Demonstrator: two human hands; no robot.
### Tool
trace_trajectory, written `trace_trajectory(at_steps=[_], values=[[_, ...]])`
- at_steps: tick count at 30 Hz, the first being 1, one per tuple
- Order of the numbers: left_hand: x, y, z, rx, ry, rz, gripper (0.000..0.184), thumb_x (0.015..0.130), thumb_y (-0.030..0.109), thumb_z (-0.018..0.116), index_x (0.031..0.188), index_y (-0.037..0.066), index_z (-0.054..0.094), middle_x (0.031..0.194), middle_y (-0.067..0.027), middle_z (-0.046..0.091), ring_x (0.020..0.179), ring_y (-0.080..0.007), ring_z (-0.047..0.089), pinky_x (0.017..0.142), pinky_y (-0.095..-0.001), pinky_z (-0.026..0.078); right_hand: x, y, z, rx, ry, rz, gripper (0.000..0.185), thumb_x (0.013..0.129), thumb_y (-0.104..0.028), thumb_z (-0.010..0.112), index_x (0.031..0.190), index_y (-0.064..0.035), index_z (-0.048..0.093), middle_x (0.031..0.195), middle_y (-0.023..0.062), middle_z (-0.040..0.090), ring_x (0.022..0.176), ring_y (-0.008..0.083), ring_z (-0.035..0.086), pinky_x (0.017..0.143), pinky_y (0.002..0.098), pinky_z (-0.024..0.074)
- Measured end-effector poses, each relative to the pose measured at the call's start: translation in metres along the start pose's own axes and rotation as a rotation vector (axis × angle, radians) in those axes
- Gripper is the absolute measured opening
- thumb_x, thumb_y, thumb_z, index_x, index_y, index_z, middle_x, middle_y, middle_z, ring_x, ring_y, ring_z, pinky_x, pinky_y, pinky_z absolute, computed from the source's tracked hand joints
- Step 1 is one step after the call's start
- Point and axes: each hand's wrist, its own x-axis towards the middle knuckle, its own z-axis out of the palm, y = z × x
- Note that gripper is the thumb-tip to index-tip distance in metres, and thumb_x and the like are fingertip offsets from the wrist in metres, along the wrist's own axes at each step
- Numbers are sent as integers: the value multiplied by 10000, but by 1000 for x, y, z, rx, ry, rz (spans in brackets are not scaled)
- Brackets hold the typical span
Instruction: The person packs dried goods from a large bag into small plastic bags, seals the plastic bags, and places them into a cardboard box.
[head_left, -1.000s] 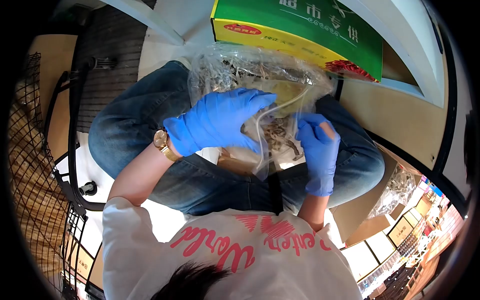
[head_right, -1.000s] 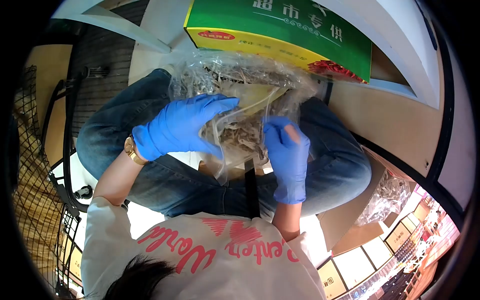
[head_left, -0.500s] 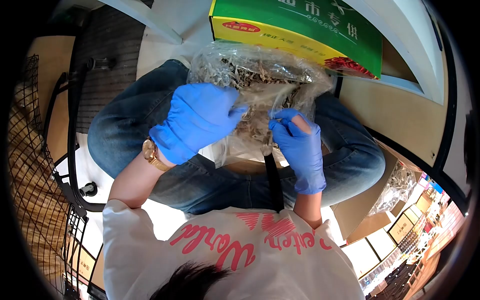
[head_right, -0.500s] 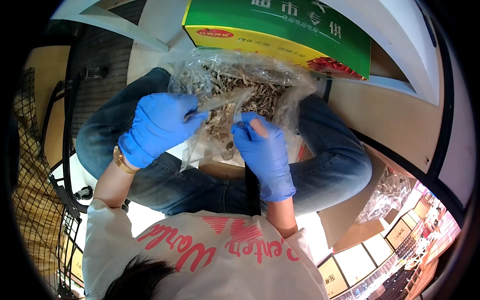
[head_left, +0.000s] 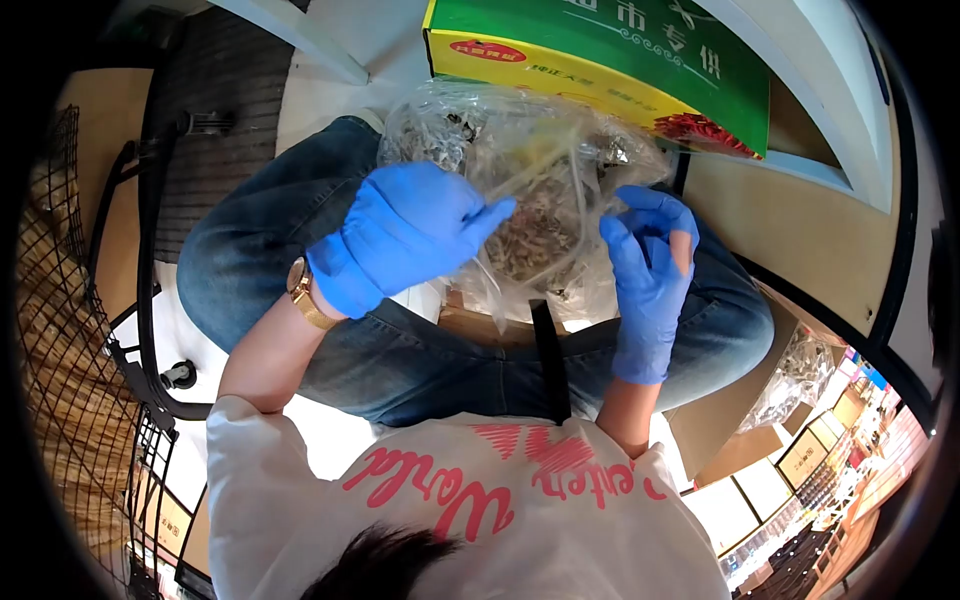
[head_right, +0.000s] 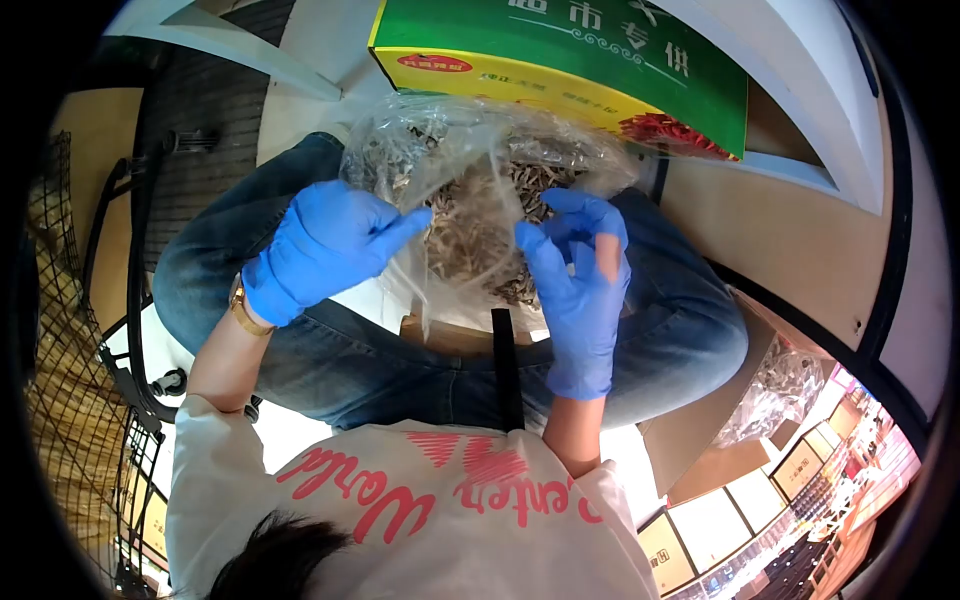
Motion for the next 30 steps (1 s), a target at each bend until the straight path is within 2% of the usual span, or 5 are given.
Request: trace_trajectory(at_steps=[9,17,21,28,30], values=[[4,-26,-61,-360,-56,-640,482,893,379,655,575,25,580,487,-32,528,391,-84,470,403,-223,367,25,102,15,207,-309,209,234,859,-77,631,1091,-52,622,978,42,629,873,108,585,758,239,477],[6,-28,-44,-395,-18,-527,469,901,340,651,583,0,600,487,-35,532,393,-77,478,415,-224,364,6,233,122,-969,-1160,101,824,684,-229,800,1395,-153,391,1323,176,499,1139,387,546,928,471,486],[7,-23,-39,-305,-14,-389,457,911,275,637,560,-15,593,446,-37,509,391,-76,461,421,-249,354,-46,276,119,-1223,-902,-331,834,675,-215,786,1401,-191,375,1343,186,444,1258,436,409,915,644,412],[14,-29,-31,-177,25,-213,406,908,203,636,559,0,588,451,-44,520,386,-90,474,414,-260,361,-41,289,135,-1205,-1159,51,601,806,-167,644,1369,-224,440,1397,156,424,1285,425,390,952,670,354],[16,-32,-28,-161,28,-179,398,905,209,636,561,12,597,453,-56,518,384,-96,488,418,-259,379,-58,305,131,-1182,-680,-338,463,729,-183,691,1171,-151,558,1192,124,512,1154,372,476,836,599,438]])
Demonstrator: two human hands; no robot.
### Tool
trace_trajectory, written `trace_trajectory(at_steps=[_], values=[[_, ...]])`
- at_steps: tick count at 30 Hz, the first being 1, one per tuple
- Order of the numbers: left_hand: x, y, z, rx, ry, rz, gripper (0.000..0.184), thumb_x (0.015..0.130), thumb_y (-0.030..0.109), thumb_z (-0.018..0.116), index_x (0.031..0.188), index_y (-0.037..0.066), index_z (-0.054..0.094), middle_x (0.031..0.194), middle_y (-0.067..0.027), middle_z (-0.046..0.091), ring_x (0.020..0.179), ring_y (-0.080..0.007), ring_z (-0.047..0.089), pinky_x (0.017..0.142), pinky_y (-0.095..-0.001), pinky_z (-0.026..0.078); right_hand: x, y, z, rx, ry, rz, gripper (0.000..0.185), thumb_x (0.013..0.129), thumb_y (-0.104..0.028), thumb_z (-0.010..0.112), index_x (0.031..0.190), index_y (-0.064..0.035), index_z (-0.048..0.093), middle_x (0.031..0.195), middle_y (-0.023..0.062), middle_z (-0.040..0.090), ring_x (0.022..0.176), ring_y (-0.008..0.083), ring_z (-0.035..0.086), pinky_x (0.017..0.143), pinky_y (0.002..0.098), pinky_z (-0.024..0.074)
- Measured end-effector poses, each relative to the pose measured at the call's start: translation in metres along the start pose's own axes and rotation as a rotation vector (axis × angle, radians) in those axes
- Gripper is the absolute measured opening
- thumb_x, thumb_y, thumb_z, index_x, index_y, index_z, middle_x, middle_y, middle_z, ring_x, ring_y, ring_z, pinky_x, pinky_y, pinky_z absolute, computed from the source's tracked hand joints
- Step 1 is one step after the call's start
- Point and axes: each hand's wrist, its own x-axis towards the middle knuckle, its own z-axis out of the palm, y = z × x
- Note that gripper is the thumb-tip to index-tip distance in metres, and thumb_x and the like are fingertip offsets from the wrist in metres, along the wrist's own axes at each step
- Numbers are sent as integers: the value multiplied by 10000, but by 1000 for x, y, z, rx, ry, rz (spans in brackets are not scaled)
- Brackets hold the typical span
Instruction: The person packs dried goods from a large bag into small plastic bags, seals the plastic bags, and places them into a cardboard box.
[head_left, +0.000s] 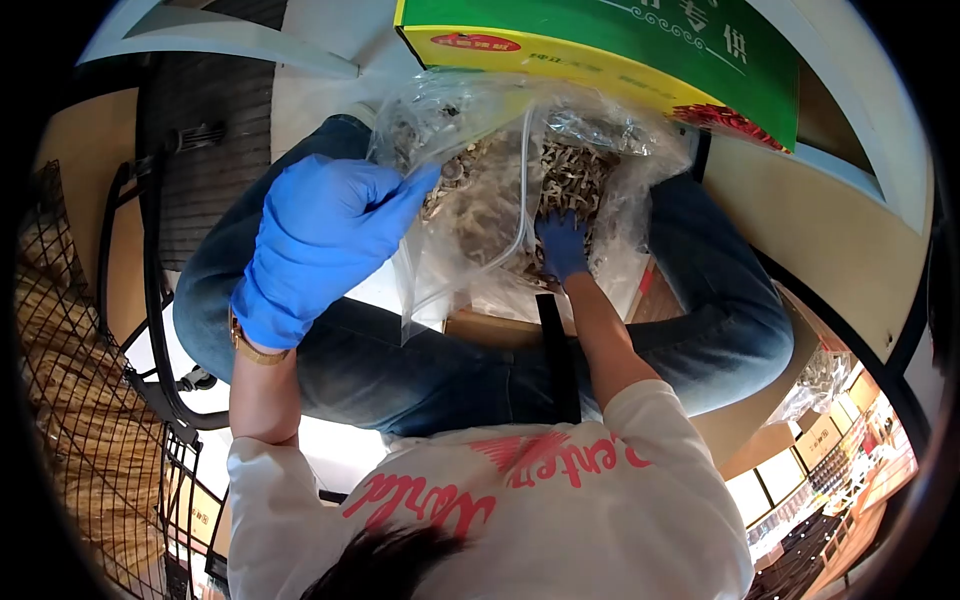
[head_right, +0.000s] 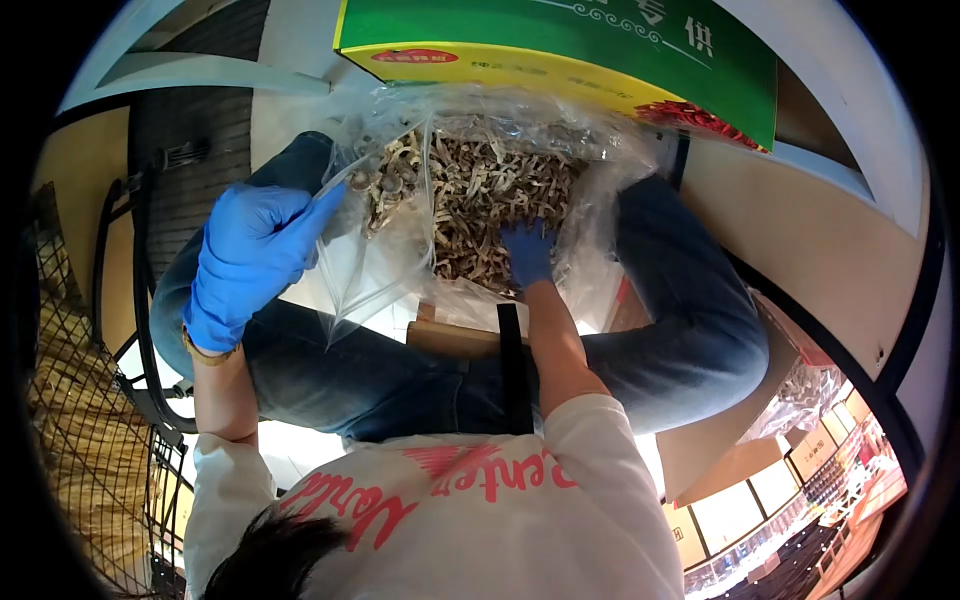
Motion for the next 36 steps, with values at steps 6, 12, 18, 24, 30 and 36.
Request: trace_trajectory(at_steps=[6,12,18,24,30,36], values=[[1,3,4,57,-45,-69,402,909,230,628,564,25,609,464,-65,537,388,-123,521,425,-270,401,9,16,-2,119,-193,-87,306,701,-153,684,996,-104,620,1064,111,553,1003,332,539,784,533,476],[-1,-1,5,121,-18,-10,402,907,246,628,567,30,615,472,-66,550,398,-141,538,435,-276,412,13,25,-8,166,-200,-168,304,669,-128,680,958,-58,613,932,110,596,870,315,586,673,482,503],[-2,-4,10,90,26,-2,390,903,259,630,589,29,624,495,-73,569,409,-153,552,453,-281,434,19,22,-29,153,-364,-94,300,775,-223,674,1042,-110,599,1040,122,615,947,340,590,772,494,508],[-6,-8,13,94,73,-52,404,861,338,637,546,86,625,533,-139,540,518,-337,548,499,-390,441,30,46,-51,521,-397,-120,537,619,-344,755,1055,-76,590,994,141,627,982,360,595,798,442,512],[-7,-7,12,135,35,-38,449,892,405,570,590,80,643,575,-148,571,566,-351,571,556,-415,464,32,50,-99,452,-349,-61,701,638,-499,752,1163,-68,579,1070,198,629,996,357,609,880,428,487],[-7,-7,16,160,21,-15,487,912,383,563,550,58,582,506,-109,544,506,-294,559,544,-369,449,6,54,-167,1137,-336,160,720,715,-340,784,1327,-77,513,1026,106,676,875,168,645,776,293,509]])
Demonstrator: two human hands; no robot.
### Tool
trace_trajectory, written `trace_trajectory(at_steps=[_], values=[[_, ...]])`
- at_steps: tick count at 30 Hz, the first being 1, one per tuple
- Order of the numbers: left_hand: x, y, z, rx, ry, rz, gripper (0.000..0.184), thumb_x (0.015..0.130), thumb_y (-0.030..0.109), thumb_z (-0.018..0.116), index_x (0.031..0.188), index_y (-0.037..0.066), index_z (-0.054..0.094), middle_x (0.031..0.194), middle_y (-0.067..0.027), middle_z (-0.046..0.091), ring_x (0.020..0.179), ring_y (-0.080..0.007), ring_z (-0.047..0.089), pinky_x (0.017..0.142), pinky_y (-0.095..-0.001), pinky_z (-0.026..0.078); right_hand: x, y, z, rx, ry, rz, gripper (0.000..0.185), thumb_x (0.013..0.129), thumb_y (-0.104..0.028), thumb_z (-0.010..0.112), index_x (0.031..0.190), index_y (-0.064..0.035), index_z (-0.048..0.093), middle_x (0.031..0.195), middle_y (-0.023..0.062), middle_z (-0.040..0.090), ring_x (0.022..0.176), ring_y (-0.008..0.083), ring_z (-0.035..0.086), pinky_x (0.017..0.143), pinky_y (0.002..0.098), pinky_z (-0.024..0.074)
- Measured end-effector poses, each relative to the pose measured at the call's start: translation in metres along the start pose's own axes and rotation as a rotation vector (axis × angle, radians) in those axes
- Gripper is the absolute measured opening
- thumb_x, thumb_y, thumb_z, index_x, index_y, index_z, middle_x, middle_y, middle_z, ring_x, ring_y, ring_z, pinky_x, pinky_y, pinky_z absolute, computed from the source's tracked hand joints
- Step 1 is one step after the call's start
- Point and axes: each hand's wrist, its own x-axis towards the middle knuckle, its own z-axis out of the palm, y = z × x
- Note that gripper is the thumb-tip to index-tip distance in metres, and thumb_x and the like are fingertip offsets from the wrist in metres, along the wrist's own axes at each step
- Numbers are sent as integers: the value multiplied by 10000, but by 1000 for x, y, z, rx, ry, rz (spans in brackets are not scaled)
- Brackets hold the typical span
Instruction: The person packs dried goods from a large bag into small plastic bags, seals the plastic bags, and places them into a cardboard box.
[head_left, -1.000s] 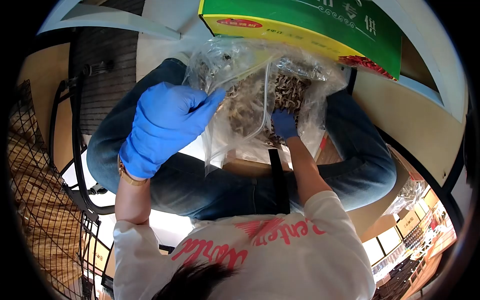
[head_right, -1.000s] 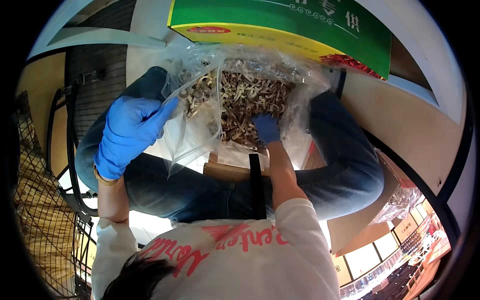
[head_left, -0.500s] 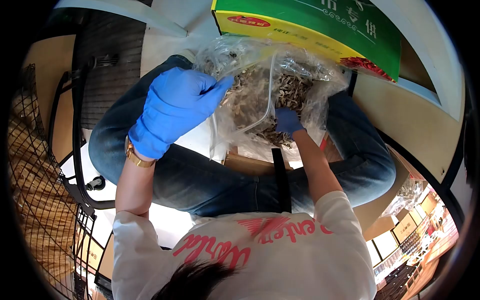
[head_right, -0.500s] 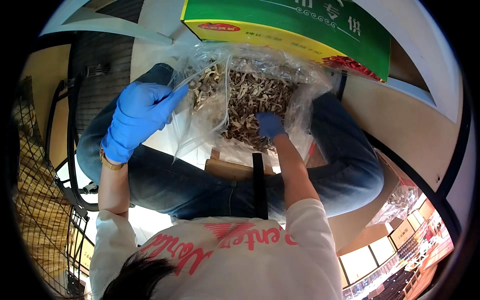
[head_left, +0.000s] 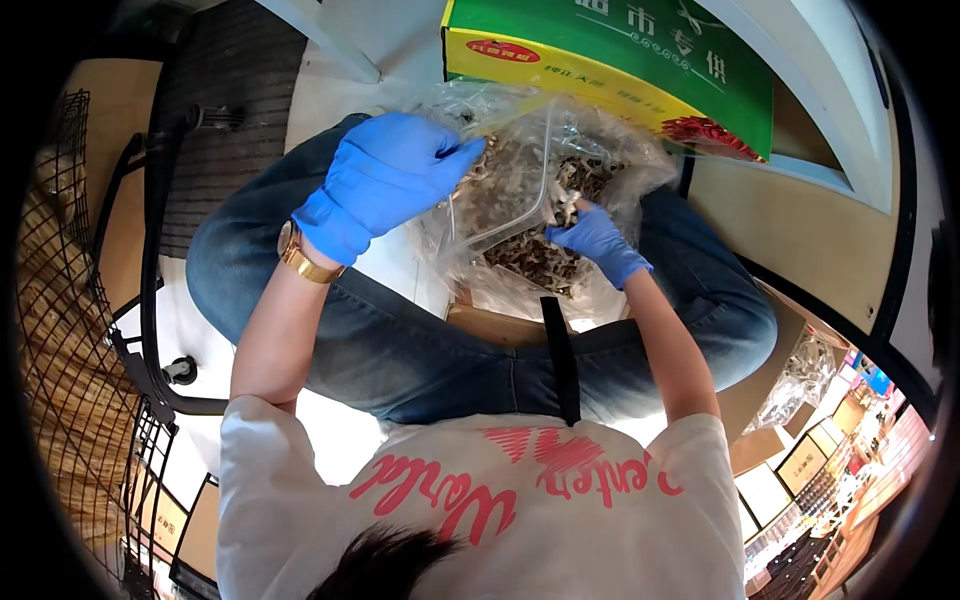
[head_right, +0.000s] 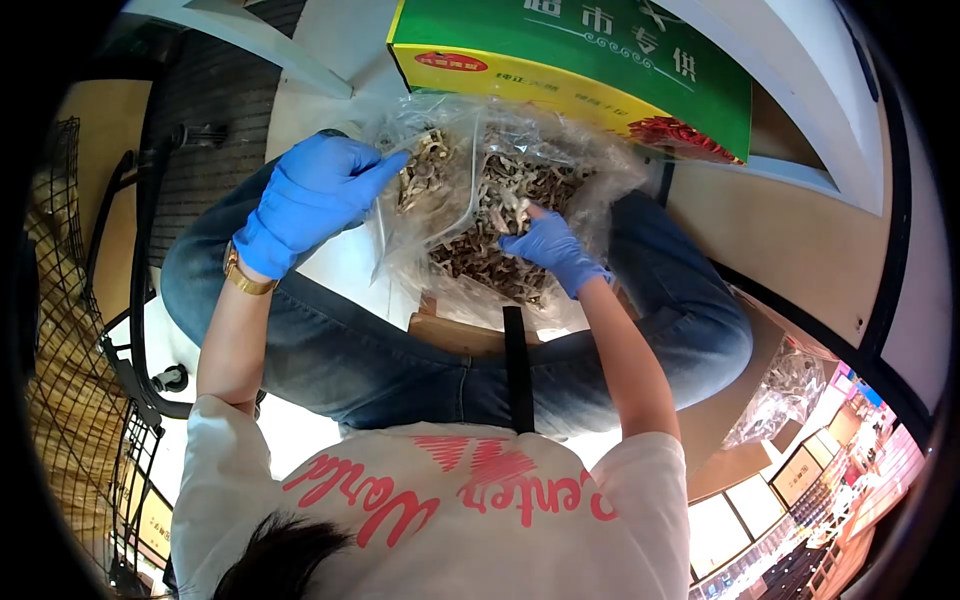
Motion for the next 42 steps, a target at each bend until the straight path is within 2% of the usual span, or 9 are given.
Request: trace_trajectory(at_steps=[1,10,13,17,21,31,33,36,42], values=[[0,-1,2,-3,4,-1,487,912,383,563,550,58,582,506,-109,544,506,-294,559,544,-369,449,-12,-13,0,41,114,-26,632,719,-192,793,1274,-27,539,901,55,676,806,118,630,720,261,507],[-4,9,22,-97,58,138,404,897,359,579,637,52,612,580,-171,535,567,-366,535,541,-413,429,-124,-49,-25,592,572,-348,341,703,-3,693,1029,-7,591,890,37,663,761,105,627,708,244,517],[-3,16,29,-97,16,142,400,898,366,577,649,58,623,586,-165,548,566,-369,540,543,-413,437,-145,-23,-34,420,799,-483,529,700,-49,644,1205,7,498,984,96,623,848,190,616,786,329,524],[-2,20,41,-95,27,170,405,904,374,568,649,65,629,577,-155,555,545,-356,542,542,-401,446,-165,-43,-26,844,996,-645,764,737,-101,664,1418,-34,325,1323,161,478,1189,297,522,981,456,479],[1,27,44,-121,-45,150,422,927,382,545,650,78,637,557,-124,570,521,-301,567,542,-374,455,-165,-83,-3,977,1120,-673,749,740,-79,640,1421,-50,329,1356,152,468,1226,298,494,1026,451,442],[-2,28,49,-430,-83,62,427,948,348,528,651,59,630,553,-76,605,506,-207,601,552,-310,470,-111,-100,32,614,615,-574,693,723,-88,770,1338,-43,454,1304,125,520,1176,242,538,965,358,462],[-1,25,53,-424,-84,60,416,946,336,534,659,49,628,556,-80,612,506,-203,606,550,-306,470,-105,-98,25,-50,697,-680,733,714,-128,784,1362,-49,450,1369,141,489,1255,310,471,1046,416,386],[-2,24,57,-360,-73,112,415,945,337,538,667,43,629,557,-90,612,505,-203,606,551,-311,472,-109,-109,15,-123,620,-739,792,694,-159,790,1387,-49,424,1416,141,456,1303,362,402,1091,446,318],[0,24,54,-388,-145,66,416,942,338,541,663,41,626,552,-107,602,496,-225,600,549,-316,472,-130,-124,0,-170,417,-663,577,756,-117,735,1299,-91,541,1308,138,552,1203,348,517,1008,373,420]])
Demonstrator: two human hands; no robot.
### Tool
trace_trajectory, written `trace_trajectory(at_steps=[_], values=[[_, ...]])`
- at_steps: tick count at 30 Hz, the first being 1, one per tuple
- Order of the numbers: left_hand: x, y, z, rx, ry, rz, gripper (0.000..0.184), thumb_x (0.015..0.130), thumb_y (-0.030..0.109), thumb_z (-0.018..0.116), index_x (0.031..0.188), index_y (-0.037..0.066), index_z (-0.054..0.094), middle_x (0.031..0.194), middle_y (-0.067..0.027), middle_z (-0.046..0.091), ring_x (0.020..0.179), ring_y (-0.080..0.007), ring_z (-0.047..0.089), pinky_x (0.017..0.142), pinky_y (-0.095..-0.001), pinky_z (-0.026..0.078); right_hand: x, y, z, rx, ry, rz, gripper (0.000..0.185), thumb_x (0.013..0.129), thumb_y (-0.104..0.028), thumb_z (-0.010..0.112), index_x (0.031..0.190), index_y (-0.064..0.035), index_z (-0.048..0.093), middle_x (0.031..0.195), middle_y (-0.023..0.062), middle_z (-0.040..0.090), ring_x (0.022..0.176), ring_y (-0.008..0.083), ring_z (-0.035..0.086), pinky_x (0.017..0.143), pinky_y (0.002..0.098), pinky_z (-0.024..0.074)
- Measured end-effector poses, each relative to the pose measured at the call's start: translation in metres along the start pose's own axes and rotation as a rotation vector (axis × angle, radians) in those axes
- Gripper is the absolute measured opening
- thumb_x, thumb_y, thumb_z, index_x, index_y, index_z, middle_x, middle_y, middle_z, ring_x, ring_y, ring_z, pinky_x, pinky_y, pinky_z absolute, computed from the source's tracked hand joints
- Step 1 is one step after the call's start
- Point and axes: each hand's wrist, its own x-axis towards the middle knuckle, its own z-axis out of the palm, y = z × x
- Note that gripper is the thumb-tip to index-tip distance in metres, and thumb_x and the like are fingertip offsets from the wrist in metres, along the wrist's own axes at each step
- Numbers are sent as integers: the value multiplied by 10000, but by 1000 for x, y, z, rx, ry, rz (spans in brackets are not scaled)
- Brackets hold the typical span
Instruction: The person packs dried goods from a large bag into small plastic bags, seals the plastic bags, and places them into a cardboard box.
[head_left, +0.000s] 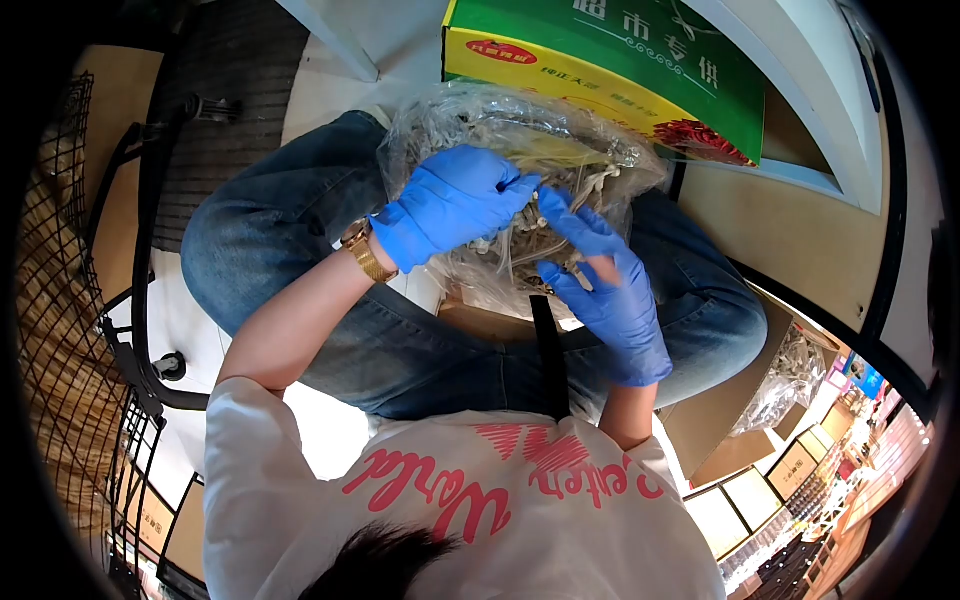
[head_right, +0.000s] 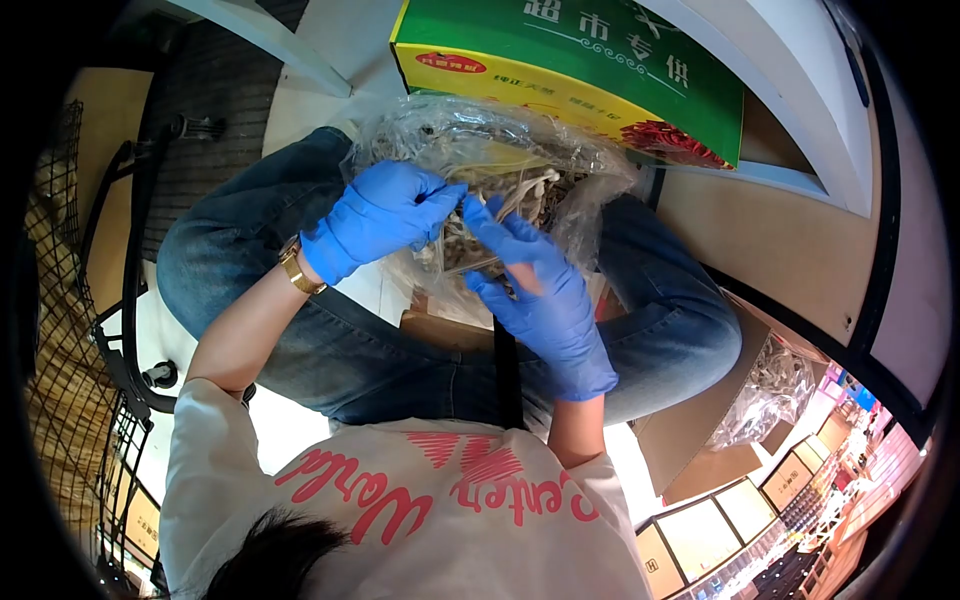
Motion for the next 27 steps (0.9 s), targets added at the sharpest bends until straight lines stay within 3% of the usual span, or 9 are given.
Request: trace_trajectory(at_steps=[4,8,10,14,17,20,22,23,27], values=[[0,4,-4,64,-19,-7,420,940,352,543,668,47,640,555,-96,610,503,-217,605,553,-321,474,-9,-13,-11,-89,-90,-70,414,822,-79,675,1228,-122,610,1171,128,629,1086,324,604,891,362,503],[-1,5,-5,61,-46,-55,414,929,377,552,684,63,667,561,-82,617,519,-220,611,562,-332,479,-17,-14,-18,61,-148,-100,379,851,-69,642,1225,-114,610,1149,128,634,1076,308,609,876,358,510],[-1,5,-4,63,-72,-86,409,926,381,554,691,69,674,562,-80,618,524,-224,612,564,-336,481,-15,-14,-12,182,-114,-6,372,859,-66,634,1227,-109,607,1139,140,639,1086,319,604,890,357,503],[-1,2,-3,101,-44,-16,407,924,381,553,690,70,671,559,-87,612,524,-235,610,559,-338,477,-5,-19,-11,137,-48,64,375,854,-50,635,1224,-107,610,1134,149,641,1080,340,604,897,367,499],[-1,2,-4,125,-26,-13,413,923,385,552,682,69,665,557,-94,604,522,-245,604,552,-339,469,-8,-18,-19,185,-61,119,364,859,-22,618,1220,-75,606,1154,139,647,1088,305,622,904,355,492],[-1,4,-6,120,-34,-19,423,920,391,553,670,64,652,556,-103,593,516,-259,590,547,-343,459,-17,-5,-23,416,12,186,343,864,-16,612,1206,-41,606,1149,128,660,1019,219,653,865,303,503],[-2,4,-5,123,-40,-15,429,918,395,554,663,61,643,556,-107,586,513,-268,581,544,-346,455,-22,8,-24,388,220,409,311,863,-26,624,1174,-23,620,1091,115,680,891,129,644,791,257,510],[-2,3,-3,124,-35,-16,434,917,398,554,657,60,635,555,-108,582,511,-272,575,544,-349,454,-20,24,-10,311,389,416,346,843,-68,679,1183,-46,618,996,93,684,761,98,607,705,237,508],[-2,3,0,166,-14,23,442,916,406,551,646,63,622,551,-107,572,513,-286,564,542,-357,449,-13,38,6,88,217,418,494,796,-119,752,1249,-72,560,887,65,666,699,103,582,647,251,491]])
